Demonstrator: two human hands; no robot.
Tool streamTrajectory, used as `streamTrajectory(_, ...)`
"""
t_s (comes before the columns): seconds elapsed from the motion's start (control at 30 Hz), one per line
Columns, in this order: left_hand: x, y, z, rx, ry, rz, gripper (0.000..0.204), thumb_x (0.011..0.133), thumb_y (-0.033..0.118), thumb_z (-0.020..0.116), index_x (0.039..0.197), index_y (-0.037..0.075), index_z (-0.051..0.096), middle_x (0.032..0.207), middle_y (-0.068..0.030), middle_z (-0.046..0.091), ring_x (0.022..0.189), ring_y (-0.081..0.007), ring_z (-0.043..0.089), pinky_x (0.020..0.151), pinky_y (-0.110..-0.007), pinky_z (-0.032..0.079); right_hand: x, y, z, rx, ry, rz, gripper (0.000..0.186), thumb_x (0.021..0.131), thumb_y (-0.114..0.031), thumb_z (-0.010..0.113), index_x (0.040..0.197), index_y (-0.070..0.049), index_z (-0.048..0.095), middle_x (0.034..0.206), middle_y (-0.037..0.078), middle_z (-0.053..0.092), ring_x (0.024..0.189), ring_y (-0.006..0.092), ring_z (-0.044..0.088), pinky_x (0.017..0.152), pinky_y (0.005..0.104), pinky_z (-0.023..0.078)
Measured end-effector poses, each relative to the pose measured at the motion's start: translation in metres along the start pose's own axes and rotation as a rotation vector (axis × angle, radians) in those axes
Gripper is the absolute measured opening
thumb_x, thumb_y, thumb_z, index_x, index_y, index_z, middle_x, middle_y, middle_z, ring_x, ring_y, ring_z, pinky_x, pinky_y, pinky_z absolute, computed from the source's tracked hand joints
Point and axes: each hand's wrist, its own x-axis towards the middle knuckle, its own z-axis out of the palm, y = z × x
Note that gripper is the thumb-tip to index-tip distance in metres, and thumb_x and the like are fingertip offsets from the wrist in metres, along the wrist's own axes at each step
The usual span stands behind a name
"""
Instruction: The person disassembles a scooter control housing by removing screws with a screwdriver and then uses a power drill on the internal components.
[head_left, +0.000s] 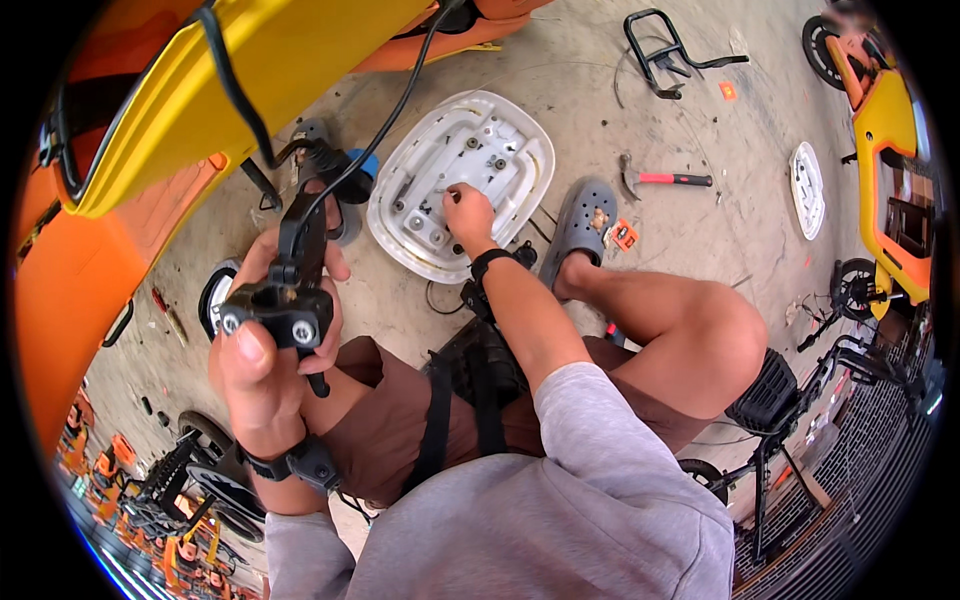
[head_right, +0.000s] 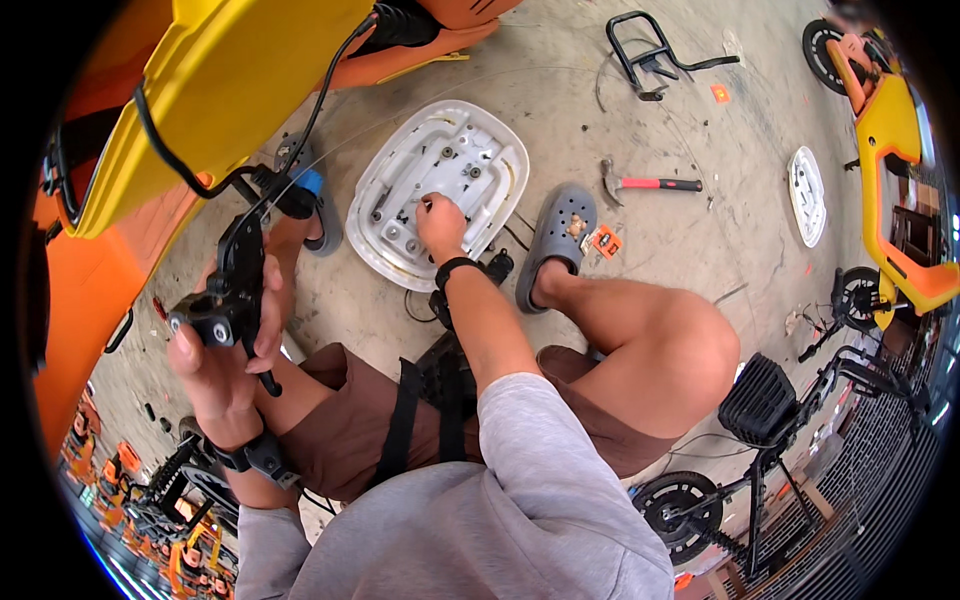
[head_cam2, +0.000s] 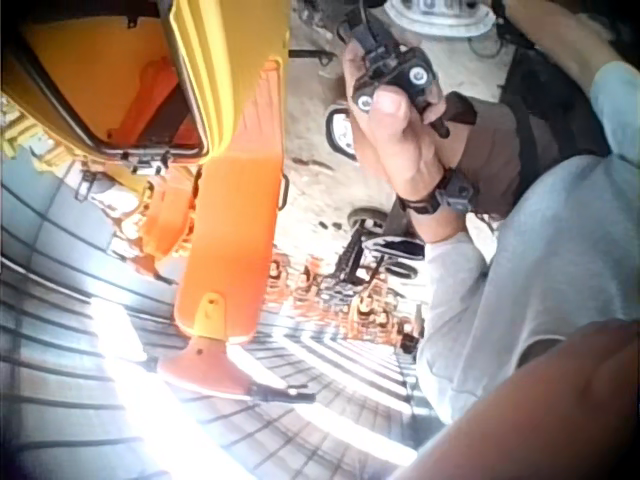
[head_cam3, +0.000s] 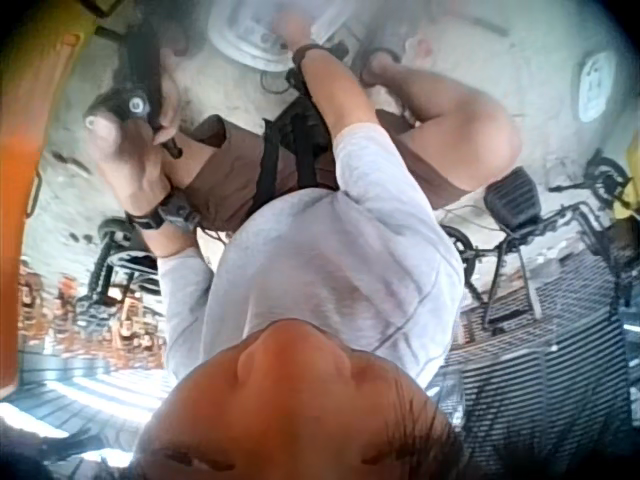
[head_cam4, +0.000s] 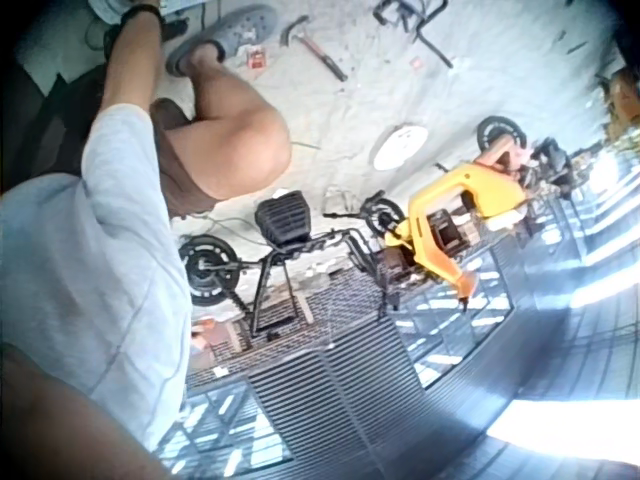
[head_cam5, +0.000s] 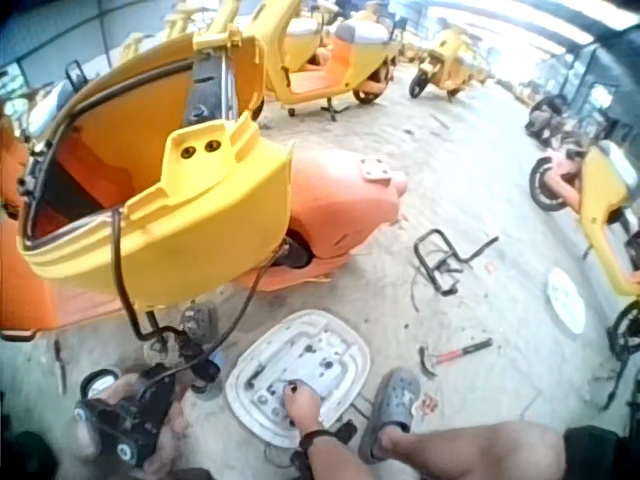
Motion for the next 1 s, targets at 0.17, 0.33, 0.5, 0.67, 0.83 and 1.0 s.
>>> streamTrajectory(0.17, 0.002, -0.001, -0.002, -0.065, 0.009, -0.048, 0.113, 0.067, 0.068, 0.070, 0.137, -0.013, 0.032, 0.109, -0.0157, 0.053, 0.057, -0.0081, 0.046, 0.037, -0.018, 0.028, 0.010, 0.016, -0.003, -0.017, 0.177, -0.014, 0.021, 0.083, -0.018, 0.064, 0.098, -0.004, 0.069, 0.096, 0.016, 0.068, 0.086, 0.0348, 0.066, 0.078, 0.0431, 0.052)
streamTrajectory(0.33, 0.001, 0.002, -0.002, -0.153, 0.063, -0.057, 0.116, 0.066, 0.065, 0.072, 0.140, -0.013, 0.027, 0.110, -0.0185, 0.051, 0.063, -0.0117, 0.047, 0.040, -0.019, 0.030, 0.012, 0.029, -0.014, -0.025, 0.161, -0.102, 0.018, 0.083, -0.016, 0.065, 0.098, -0.006, 0.069, 0.097, 0.013, 0.065, 0.083, 0.0332, 0.066, 0.076, 0.0420, 0.052)
streamTrajectory(0.5, 0.002, 0.000, -0.004, -0.209, 0.045, -0.058, 0.117, 0.067, 0.063, 0.073, 0.141, -0.013, 0.024, 0.112, -0.0207, 0.050, 0.063, -0.0129, 0.047, 0.040, -0.019, 0.031, 0.013, 0.029, -0.008, -0.122, 0.127, -0.229, 0.018, 0.082, -0.017, 0.067, 0.097, -0.008, 0.069, 0.103, 0.010, 0.063, 0.081, 0.0326, 0.065, 0.073, 0.0428, 0.053)
streamTrajectory(0.67, 0.003, -0.002, -0.010, -0.299, 0.004, -0.052, 0.115, 0.070, 0.060, 0.072, 0.142, -0.013, 0.020, 0.116, -0.0226, 0.045, 0.067, -0.0158, 0.047, 0.041, -0.020, 0.032, 0.016, 0.014, -0.001, -0.218, -0.059, -0.427, 0.021, 0.082, -0.020, 0.065, 0.100, -0.011, 0.069, 0.100, 0.010, 0.063, 0.083, 0.0318, 0.065, 0.074, 0.0428, 0.053)
streamTrajectory(0.83, 0.002, -0.003, -0.012, -0.375, -0.015, -0.078, 0.117, 0.071, 0.059, 0.072, 0.143, -0.012, 0.013, 0.119, -0.0221, 0.041, 0.071, -0.0168, 0.044, 0.042, -0.022, 0.033, 0.029, -0.004, 0.030, -0.284, -0.325, -0.553, 0.027, 0.085, -0.020, 0.060, 0.110, -0.015, 0.068, 0.098, 0.011, 0.065, 0.085, 0.0322, 0.065, 0.076, 0.0437, 0.053)
streamTrajectory(1.0, 0.005, -0.002, -0.012, -0.382, -0.082, -0.095, 0.115, 0.073, 0.057, 0.072, 0.145, -0.009, 0.012, 0.122, -0.0227, 0.039, 0.073, -0.0171, 0.043, 0.045, -0.023, 0.035, 0.036, -0.005, 0.036, -0.495, -0.325, -0.573, 0.026, 0.085, -0.016, 0.057, 0.108, -0.015, 0.067, 0.095, 0.013, 0.067, 0.083, 0.0328, 0.066, 0.073, 0.0436, 0.054)
